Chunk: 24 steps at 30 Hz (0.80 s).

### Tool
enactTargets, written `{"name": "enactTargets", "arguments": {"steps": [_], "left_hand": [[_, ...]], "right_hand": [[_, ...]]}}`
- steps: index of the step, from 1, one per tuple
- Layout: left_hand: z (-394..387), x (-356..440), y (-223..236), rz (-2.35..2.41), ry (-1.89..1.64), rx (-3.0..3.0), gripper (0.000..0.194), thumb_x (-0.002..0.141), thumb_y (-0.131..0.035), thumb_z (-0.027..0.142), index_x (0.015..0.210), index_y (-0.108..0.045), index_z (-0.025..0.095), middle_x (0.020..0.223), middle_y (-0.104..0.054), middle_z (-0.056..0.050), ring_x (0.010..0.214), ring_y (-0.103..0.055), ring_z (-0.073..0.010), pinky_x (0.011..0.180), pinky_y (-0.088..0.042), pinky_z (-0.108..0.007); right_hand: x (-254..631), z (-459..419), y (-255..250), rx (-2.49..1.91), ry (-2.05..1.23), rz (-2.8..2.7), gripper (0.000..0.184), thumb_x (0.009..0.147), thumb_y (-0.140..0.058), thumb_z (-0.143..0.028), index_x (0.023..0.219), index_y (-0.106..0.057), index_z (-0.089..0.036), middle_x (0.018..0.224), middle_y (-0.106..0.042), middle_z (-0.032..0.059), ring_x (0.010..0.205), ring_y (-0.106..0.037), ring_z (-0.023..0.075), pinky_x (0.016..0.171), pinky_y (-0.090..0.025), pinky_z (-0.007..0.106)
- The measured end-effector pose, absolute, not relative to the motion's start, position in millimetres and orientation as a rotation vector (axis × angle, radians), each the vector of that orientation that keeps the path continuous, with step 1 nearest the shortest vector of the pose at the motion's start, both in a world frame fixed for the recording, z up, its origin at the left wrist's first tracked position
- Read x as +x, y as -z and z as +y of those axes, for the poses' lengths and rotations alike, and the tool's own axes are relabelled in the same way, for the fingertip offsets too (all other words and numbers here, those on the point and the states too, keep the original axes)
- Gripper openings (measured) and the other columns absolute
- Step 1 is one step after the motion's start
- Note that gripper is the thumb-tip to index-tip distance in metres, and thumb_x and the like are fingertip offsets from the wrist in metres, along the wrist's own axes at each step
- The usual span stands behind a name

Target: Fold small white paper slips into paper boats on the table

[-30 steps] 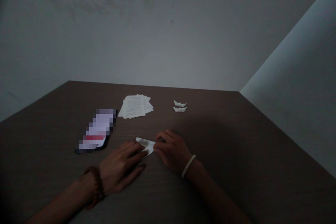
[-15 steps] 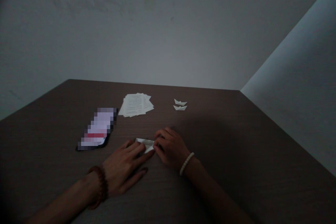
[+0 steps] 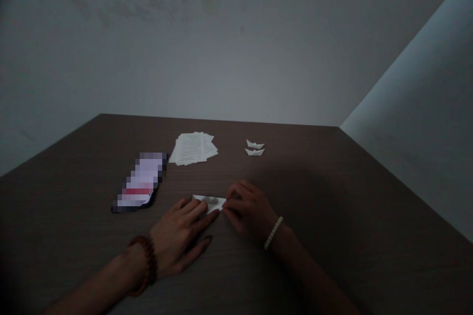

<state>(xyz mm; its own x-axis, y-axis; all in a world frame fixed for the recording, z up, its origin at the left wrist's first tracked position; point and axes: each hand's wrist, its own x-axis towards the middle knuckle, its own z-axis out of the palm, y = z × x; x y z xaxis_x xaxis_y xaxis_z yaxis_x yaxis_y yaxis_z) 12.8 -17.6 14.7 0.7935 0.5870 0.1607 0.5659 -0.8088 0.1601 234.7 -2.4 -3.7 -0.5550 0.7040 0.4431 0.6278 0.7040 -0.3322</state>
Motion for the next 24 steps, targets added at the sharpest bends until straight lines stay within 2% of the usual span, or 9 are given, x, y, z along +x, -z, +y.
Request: {"name": "enactTargets", "arguments": {"steps": [11, 18, 24], "left_hand": [[-20, 12, -13, 0.955, -0.356, 2.84, 0.044, 0.084, -0.05, 0.032, 0.127, -0.051, 0.019, 0.105, -0.055, -0.01, 0.097, -0.049, -0.0269, 0.091, -0.037, -0.048], [-20, 10, -10, 0.971, -0.369, 2.82, 0.044, 0.082, -0.051, 0.033, 0.123, -0.054, 0.016, 0.106, -0.054, -0.011, 0.098, -0.048, -0.0282, 0.09, -0.038, -0.049], [-19, 10, -11, 0.925, -0.372, 2.859, 0.045, 0.084, -0.051, 0.035, 0.126, -0.051, 0.018, 0.107, -0.055, -0.01, 0.097, -0.05, -0.026, 0.091, -0.039, -0.047]], "right_hand": [[238, -14, 0, -1.008, -0.105, -2.531, 0.02, 0.083, -0.056, -0.012, 0.098, -0.065, -0.022, 0.093, -0.057, 0.005, 0.085, -0.048, 0.0182, 0.075, -0.041, 0.032], [235, -16, -3, -1.099, -0.068, -2.521, 0.016, 0.08, -0.059, -0.014, 0.092, -0.065, -0.023, 0.089, -0.057, 0.0044, 0.085, -0.047, 0.0194, 0.074, -0.037, 0.034], [234, -15, 0, -1.113, -0.034, -2.483, 0.016, 0.079, -0.059, -0.014, 0.092, -0.066, -0.022, 0.084, -0.056, 0.0045, 0.082, -0.047, 0.0192, 0.074, -0.038, 0.033]]}}
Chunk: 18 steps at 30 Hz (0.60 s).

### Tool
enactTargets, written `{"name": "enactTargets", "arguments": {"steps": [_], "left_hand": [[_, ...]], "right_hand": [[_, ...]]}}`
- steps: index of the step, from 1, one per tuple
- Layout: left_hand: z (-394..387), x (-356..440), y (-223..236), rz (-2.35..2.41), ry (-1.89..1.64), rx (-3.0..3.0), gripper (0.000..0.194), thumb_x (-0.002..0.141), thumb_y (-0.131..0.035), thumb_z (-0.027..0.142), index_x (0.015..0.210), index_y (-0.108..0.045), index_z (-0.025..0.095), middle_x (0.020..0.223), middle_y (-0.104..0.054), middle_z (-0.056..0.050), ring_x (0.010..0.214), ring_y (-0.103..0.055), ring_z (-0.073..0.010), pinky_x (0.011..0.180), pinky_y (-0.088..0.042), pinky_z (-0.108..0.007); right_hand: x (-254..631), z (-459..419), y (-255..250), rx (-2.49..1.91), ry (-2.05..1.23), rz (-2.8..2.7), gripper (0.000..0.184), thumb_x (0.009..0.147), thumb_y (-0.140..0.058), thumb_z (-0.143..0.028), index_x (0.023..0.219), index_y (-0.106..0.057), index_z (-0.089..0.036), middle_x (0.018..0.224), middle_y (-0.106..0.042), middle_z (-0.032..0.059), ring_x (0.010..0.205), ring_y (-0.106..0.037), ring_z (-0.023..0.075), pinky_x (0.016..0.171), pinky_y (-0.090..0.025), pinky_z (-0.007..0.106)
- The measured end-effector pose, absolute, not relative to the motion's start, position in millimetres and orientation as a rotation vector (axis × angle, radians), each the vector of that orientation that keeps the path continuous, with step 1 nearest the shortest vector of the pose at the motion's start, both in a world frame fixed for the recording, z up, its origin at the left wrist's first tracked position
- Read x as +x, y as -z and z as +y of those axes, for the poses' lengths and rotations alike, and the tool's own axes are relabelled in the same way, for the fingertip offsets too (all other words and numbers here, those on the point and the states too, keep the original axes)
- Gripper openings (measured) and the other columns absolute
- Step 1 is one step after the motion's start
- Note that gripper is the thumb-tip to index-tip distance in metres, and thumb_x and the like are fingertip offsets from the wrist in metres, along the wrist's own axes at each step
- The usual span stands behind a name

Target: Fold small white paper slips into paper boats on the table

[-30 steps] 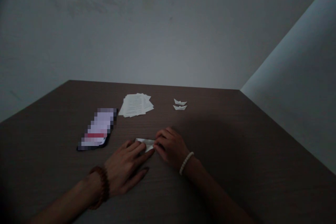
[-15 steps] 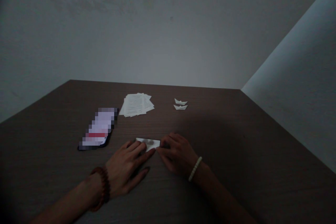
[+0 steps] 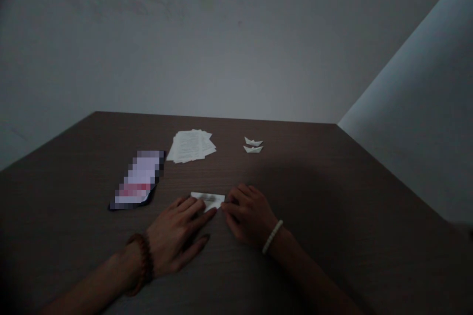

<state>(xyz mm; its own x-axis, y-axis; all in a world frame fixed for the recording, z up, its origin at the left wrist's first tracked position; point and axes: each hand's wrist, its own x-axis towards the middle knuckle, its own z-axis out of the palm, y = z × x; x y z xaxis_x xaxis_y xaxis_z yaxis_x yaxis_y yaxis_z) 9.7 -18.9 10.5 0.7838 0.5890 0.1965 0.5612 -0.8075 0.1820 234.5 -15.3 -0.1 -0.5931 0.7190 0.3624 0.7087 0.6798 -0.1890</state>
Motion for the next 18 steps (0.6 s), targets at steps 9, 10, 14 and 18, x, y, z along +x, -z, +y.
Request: {"name": "enactTargets", "arguments": {"steps": [9, 10, 14, 18], "left_hand": [[-19.2, 12.0, -11.8, 0.947, -0.313, 2.833, 0.048, 0.084, -0.051, 0.035, 0.129, -0.049, 0.018, 0.112, -0.053, -0.011, 0.099, -0.05, -0.0272, 0.092, -0.039, -0.049], [-19.2, 12.1, -11.8, 0.945, -0.317, 2.827, 0.048, 0.084, -0.051, 0.034, 0.129, -0.05, 0.018, 0.111, -0.053, -0.011, 0.098, -0.05, -0.0272, 0.091, -0.04, -0.049], [-19.8, 11.6, -11.7, 0.96, -0.364, 2.8, 0.044, 0.081, -0.053, 0.033, 0.122, -0.054, 0.016, 0.103, -0.054, -0.01, 0.092, -0.052, -0.0264, 0.082, -0.046, -0.044], [-20.1, 10.5, -10.1, 0.984, -0.377, 2.765, 0.04, 0.08, -0.053, 0.031, 0.118, -0.055, 0.016, 0.099, -0.055, -0.009, 0.09, -0.052, -0.0255, 0.076, -0.048, -0.041]], "right_hand": [[235.4, -15.6, 1.7, -1.045, -0.075, -2.52, 0.016, 0.081, -0.056, -0.012, 0.093, -0.063, -0.019, 0.089, -0.058, 0.006, 0.085, -0.048, 0.0202, 0.075, -0.041, 0.034], [235.5, -15.6, 1.5, -1.037, -0.077, -2.531, 0.016, 0.081, -0.055, -0.012, 0.094, -0.062, -0.019, 0.09, -0.058, 0.0062, 0.085, -0.048, 0.0201, 0.076, -0.041, 0.034], [235.8, -15.1, 1.0, -1.035, -0.081, -2.55, 0.017, 0.082, -0.054, -0.012, 0.096, -0.062, -0.019, 0.089, -0.058, 0.0061, 0.085, -0.048, 0.0199, 0.076, -0.042, 0.035], [235.8, -15.4, -0.9, -1.017, -0.083, -2.582, 0.021, 0.079, -0.057, -0.012, 0.099, -0.062, -0.02, 0.089, -0.057, 0.0056, 0.085, -0.047, 0.0201, 0.075, -0.041, 0.034]]}}
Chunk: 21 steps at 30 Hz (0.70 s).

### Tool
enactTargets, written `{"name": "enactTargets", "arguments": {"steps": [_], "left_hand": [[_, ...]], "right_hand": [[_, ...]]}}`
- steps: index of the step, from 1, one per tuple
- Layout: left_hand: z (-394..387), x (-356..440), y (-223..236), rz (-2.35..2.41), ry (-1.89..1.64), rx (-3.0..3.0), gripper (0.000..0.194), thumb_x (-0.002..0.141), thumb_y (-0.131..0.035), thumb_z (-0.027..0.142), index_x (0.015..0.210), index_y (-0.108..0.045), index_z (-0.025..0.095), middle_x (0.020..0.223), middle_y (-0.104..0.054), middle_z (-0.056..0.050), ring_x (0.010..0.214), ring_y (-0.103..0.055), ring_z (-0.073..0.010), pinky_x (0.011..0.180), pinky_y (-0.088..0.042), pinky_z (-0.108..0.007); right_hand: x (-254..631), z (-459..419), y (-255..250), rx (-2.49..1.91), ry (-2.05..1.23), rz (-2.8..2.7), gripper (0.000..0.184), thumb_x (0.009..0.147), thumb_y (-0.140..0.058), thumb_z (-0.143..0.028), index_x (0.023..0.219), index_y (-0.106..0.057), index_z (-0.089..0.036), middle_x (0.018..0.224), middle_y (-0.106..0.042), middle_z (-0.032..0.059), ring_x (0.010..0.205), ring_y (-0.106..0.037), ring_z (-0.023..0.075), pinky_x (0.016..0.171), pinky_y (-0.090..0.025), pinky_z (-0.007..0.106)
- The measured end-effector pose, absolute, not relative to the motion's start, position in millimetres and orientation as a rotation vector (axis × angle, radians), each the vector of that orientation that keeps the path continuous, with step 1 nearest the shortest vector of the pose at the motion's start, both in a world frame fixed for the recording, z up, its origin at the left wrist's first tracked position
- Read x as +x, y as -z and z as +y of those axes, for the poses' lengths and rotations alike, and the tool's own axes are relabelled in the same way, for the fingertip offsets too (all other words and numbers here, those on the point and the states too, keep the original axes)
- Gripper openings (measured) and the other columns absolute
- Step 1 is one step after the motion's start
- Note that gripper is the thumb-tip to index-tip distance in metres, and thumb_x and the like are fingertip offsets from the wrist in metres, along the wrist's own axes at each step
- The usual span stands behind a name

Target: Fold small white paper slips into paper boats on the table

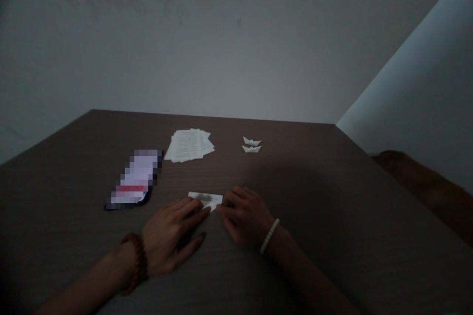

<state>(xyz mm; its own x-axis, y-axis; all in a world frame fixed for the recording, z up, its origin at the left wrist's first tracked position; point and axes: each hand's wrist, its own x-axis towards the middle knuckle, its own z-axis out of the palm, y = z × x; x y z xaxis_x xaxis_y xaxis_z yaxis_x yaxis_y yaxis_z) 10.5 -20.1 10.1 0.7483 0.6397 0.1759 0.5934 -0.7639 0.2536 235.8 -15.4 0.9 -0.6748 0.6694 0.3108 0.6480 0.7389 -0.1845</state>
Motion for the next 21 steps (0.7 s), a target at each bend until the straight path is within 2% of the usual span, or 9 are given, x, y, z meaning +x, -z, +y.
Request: {"name": "enactTargets", "arguments": {"steps": [9, 14, 17, 21], "left_hand": [[-19, 10, -6, 0.957, -0.437, 2.745, 0.039, 0.08, -0.051, 0.031, 0.116, -0.056, 0.017, 0.1, -0.055, -0.009, 0.09, -0.052, -0.0246, 0.077, -0.05, -0.041], [-10, 3, -2, 0.885, -0.507, 2.699, 0.028, 0.087, -0.044, 0.024, 0.108, -0.06, 0.017, 0.096, -0.058, -0.009, 0.089, -0.053, -0.023, 0.077, -0.05, -0.039], [1, -4, 5, 0.814, -0.647, 2.658, 0.029, 0.089, -0.04, 0.015, 0.112, -0.058, 0.016, 0.094, -0.06, -0.008, 0.087, -0.055, -0.02, 0.073, -0.05, -0.033], [13, -6, 11, 0.9, -0.916, 2.579, 0.024, 0.088, -0.045, 0.011, 0.107, -0.06, 0.015, 0.102, -0.06, -0.01, 0.093, -0.054, -0.0199, 0.079, -0.049, -0.035]], "right_hand": [[232, -19, -2, -1.107, -0.112, -2.552, 0.015, 0.081, -0.057, -0.015, 0.093, -0.065, -0.021, 0.087, -0.055, 0.0044, 0.085, -0.046, 0.019, 0.074, -0.038, 0.033], [225, -18, 0, -1.135, -0.143, -2.482, 0.009, 0.085, -0.057, -0.022, 0.087, -0.066, -0.022, 0.084, -0.056, 0.0037, 0.083, -0.047, 0.0183, 0.074, -0.038, 0.032], [222, -12, 5, -1.168, -0.228, -2.371, 0.01, 0.086, -0.058, -0.024, 0.081, -0.066, -0.02, 0.084, -0.057, 0.0037, 0.082, -0.049, 0.0169, 0.073, -0.04, 0.03], [222, 0, 16, -1.21, -0.335, -2.208, 0.003, 0.082, -0.066, -0.023, 0.08, -0.067, -0.021, 0.088, -0.057, 0.0031, 0.086, -0.052, 0.0167, 0.075, -0.043, 0.029]]}}
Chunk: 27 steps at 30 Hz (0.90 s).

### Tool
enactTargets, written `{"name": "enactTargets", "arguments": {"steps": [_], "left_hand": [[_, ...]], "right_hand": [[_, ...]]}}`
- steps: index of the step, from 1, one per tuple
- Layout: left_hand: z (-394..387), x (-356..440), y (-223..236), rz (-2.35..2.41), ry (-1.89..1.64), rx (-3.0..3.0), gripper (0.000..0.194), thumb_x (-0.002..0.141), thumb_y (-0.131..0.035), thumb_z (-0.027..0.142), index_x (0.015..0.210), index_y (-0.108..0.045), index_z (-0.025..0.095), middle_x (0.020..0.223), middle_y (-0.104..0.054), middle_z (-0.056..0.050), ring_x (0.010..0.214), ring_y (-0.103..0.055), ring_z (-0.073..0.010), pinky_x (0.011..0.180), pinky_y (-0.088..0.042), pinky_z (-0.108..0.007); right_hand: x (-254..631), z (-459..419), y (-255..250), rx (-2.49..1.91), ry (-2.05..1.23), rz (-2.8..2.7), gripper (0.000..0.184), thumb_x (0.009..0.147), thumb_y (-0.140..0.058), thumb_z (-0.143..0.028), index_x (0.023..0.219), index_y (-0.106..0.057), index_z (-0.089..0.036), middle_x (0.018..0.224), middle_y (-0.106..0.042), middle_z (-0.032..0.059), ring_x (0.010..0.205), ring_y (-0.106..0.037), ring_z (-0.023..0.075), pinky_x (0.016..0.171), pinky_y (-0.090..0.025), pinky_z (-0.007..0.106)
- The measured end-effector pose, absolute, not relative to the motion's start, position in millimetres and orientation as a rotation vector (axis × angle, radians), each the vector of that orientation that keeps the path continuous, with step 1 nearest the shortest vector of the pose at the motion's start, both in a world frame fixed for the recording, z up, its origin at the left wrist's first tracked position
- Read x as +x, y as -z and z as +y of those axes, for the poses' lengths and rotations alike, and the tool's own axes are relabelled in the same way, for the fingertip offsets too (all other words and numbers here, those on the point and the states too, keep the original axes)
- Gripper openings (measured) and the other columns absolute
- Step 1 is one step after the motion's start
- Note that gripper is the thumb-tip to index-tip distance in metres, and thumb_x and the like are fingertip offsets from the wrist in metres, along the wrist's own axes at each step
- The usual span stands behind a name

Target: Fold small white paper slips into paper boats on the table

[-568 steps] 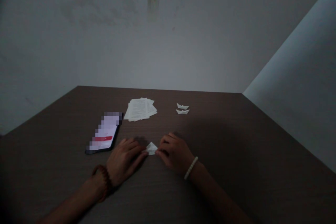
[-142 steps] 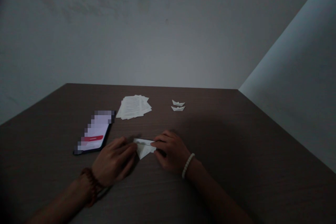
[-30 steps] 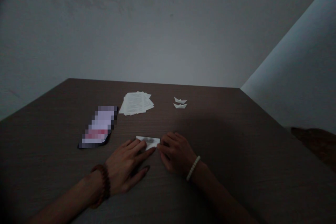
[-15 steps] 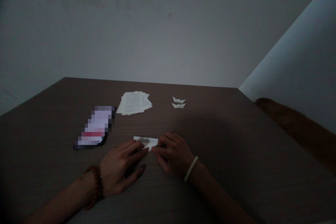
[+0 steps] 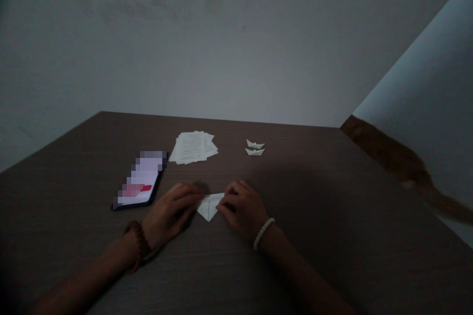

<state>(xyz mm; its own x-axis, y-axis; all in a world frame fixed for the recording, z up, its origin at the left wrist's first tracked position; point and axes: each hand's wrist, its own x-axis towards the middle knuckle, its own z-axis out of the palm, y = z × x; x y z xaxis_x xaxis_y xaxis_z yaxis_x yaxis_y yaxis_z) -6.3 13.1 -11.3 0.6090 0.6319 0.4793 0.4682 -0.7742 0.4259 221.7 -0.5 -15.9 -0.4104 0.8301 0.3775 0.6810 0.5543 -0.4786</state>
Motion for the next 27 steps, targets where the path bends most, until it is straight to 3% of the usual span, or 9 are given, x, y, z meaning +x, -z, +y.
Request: {"name": "enactTargets", "arguments": {"steps": [5, 10, 12, 16, 18, 22, 27], "left_hand": [[16, -3, 14, 0.996, -0.871, 2.53, 0.021, 0.087, -0.048, 0.013, 0.104, -0.061, 0.014, 0.104, -0.062, -0.01, 0.097, -0.054, -0.021, 0.083, -0.049, -0.037], [19, -4, 13, 1.079, -0.808, 2.446, 0.026, 0.085, -0.054, 0.015, 0.11, -0.059, 0.016, 0.104, -0.063, -0.008, 0.098, -0.054, -0.0222, 0.085, -0.048, -0.04], [20, -5, 13, 1.105, -0.793, 2.402, 0.028, 0.083, -0.056, 0.016, 0.111, -0.059, 0.017, 0.103, -0.063, -0.008, 0.097, -0.054, -0.0222, 0.084, -0.048, -0.039], [21, -5, 13, 1.164, -0.752, 2.346, 0.029, 0.081, -0.06, 0.015, 0.11, -0.06, 0.018, 0.093, -0.064, -0.006, 0.09, -0.054, -0.0213, 0.081, -0.047, -0.037], [22, -4, 15, 1.165, -0.73, 2.36, 0.024, 0.082, -0.06, 0.014, 0.105, -0.063, 0.017, 0.086, -0.063, -0.005, 0.085, -0.054, -0.0207, 0.078, -0.046, -0.036], [22, -4, 17, 1.098, -0.752, 2.404, 0.012, 0.083, -0.057, 0.014, 0.088, -0.068, 0.018, 0.083, -0.062, -0.005, 0.083, -0.052, -0.02, 0.074, -0.044, -0.034], [19, -3, 16, 1.012, -0.763, 2.483, 0.02, 0.085, -0.05, 0.011, 0.086, -0.069, 0.017, 0.083, -0.058, -0.007, 0.082, -0.05, -0.0196, 0.07, -0.043, -0.031]], "right_hand": [[221, 5, 20, -1.231, -0.423, -2.108, 0.007, 0.075, -0.071, -0.019, 0.079, -0.065, -0.021, 0.091, -0.057, 0.0026, 0.089, -0.054, 0.0175, 0.08, -0.044, 0.032], [219, 8, 15, -1.289, -0.495, -2.051, 0.046, 0.069, -0.073, -0.015, 0.113, -0.059, -0.021, 0.103, -0.059, 0.0061, 0.094, -0.054, 0.0202, 0.081, -0.045, 0.034], [219, 10, 14, -1.287, -0.522, -2.074, 0.042, 0.069, -0.074, -0.015, 0.109, -0.062, -0.021, 0.1, -0.061, 0.0054, 0.093, -0.055, 0.0199, 0.081, -0.044, 0.034], [220, 16, 11, -1.305, -0.601, -2.109, 0.014, 0.069, -0.075, -0.017, 0.08, -0.067, -0.02, 0.083, -0.064, 0.0016, 0.079, -0.057, 0.0165, 0.075, -0.042, 0.031], [221, 18, 10, -1.325, -0.633, -2.124, 0.009, 0.069, -0.075, -0.019, 0.071, -0.066, -0.02, 0.076, -0.063, -0.0001, 0.071, -0.056, 0.0146, 0.073, -0.04, 0.031], [221, 16, 11, -1.317, -0.623, -2.148, 0.009, 0.072, -0.073, -0.018, 0.079, -0.069, -0.021, 0.077, -0.064, -0.0002, 0.074, -0.056, 0.0153, 0.072, -0.04, 0.03], [221, 13, 17, -1.233, -0.547, -2.217, 0.013, 0.077, -0.067, -0.017, 0.087, -0.072, -0.025, 0.084, -0.062, 0.0015, 0.08, -0.054, 0.0163, 0.071, -0.041, 0.029]]}}
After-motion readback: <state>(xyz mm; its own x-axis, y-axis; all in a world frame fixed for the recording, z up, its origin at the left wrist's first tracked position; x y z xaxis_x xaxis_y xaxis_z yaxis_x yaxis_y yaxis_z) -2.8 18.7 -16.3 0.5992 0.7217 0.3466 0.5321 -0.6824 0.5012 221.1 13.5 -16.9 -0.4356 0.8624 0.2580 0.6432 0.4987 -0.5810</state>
